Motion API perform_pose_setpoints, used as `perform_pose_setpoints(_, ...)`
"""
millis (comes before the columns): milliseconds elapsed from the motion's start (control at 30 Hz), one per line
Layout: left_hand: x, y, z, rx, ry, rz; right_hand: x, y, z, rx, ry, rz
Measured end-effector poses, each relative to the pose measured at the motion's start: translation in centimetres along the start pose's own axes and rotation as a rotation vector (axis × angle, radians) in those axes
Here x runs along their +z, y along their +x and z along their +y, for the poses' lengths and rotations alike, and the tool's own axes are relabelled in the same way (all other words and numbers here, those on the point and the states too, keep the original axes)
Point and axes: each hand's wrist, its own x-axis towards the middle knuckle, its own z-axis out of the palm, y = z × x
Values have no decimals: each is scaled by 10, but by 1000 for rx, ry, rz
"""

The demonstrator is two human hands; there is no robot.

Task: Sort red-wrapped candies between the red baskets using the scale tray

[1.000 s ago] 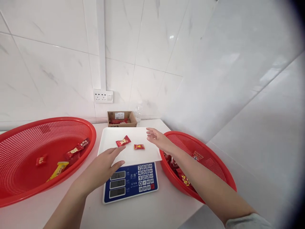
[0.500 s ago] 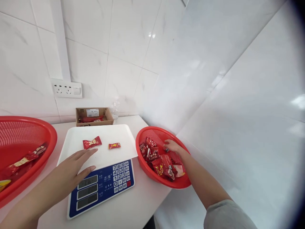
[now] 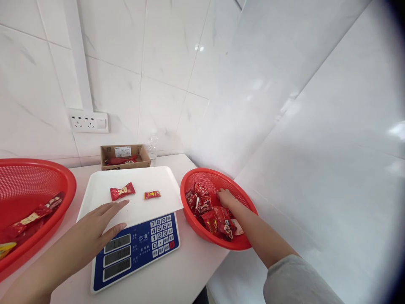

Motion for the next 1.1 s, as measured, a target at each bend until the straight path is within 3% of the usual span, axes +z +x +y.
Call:
perform_pose_setpoints(200,-4,-1,5,16,9,-18,-2,-6,-3,-38,55,7)
perform_pose_setpoints(400,-5,-2,4,9,6,-26,-22,-1,-11,-64,105,-19)
perform_pose_setpoints(533,-4,-2,3,0,-2,-44,-29,0,-24,-84,215,-104)
perform_pose_setpoints(767,-3,-2,0,50,12,0,-14,-13,-51,-117,393,-279)
perform_pose_setpoints(1100,-8,-6,9,-22,20,-51,-10,0,-48,-132,497,-89)
